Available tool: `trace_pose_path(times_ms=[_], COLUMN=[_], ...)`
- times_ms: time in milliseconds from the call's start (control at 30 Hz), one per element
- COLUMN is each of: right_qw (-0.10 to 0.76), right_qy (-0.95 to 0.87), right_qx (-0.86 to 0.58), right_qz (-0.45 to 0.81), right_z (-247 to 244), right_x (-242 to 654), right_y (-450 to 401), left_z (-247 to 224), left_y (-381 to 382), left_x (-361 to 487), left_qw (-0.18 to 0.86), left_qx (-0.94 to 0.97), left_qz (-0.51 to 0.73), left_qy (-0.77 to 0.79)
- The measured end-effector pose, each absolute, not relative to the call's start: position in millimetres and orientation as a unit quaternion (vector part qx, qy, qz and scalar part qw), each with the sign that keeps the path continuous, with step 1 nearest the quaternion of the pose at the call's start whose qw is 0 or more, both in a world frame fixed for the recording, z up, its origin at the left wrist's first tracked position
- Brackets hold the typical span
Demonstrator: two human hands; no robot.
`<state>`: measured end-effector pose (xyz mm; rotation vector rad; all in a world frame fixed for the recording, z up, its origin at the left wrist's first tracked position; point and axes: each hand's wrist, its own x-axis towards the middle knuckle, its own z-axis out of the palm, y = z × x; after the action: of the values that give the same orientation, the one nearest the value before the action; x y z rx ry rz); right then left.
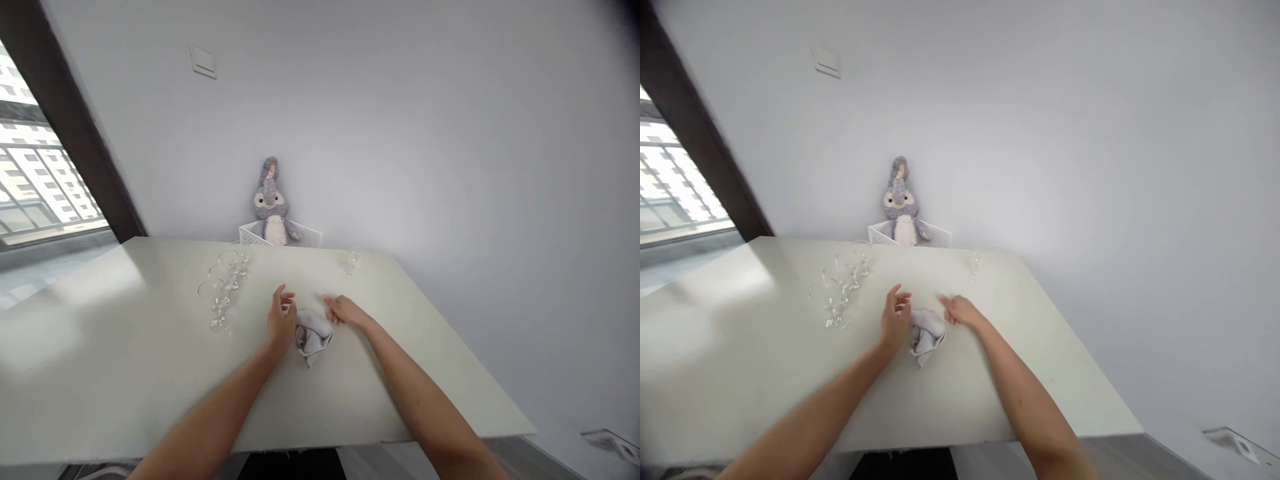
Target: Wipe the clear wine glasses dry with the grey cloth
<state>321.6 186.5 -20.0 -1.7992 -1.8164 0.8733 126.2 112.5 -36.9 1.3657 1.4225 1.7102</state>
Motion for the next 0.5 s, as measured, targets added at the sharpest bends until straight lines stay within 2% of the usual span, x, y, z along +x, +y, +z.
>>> trace_pose_path(times_ms=[100, 167, 267, 333, 400, 500], right_qw=[0.11, 0.107, 0.212, 0.299, 0.358, 0.401], right_qy=[-0.731, -0.746, -0.717, -0.658, -0.574, -0.458], right_qx=[-0.522, -0.484, -0.47, -0.459, -0.442, -0.401], right_qz=[0.426, 0.445, 0.47, 0.517, 0.589, 0.684], right_z=[-15, -12, -10, -11, -14, -22], right_x=[297, 284, 271, 267, 267, 270], right_y=[158, 147, 140, 139, 138, 136], left_z=[-16, 0, 20, 26, 25, 20], left_y=[106, 98, 79, 64, 49, 38], left_x=[129, 132, 131, 121, 102, 66], left_qw=[0.295, 0.362, 0.487, 0.523, 0.499, 0.457], left_qx=[0.402, 0.293, 0.104, 0.007, -0.044, -0.11], left_qz=[0.685, 0.719, 0.723, 0.73, 0.767, 0.797], left_qy=[0.531, 0.516, 0.479, 0.44, 0.4, 0.379])
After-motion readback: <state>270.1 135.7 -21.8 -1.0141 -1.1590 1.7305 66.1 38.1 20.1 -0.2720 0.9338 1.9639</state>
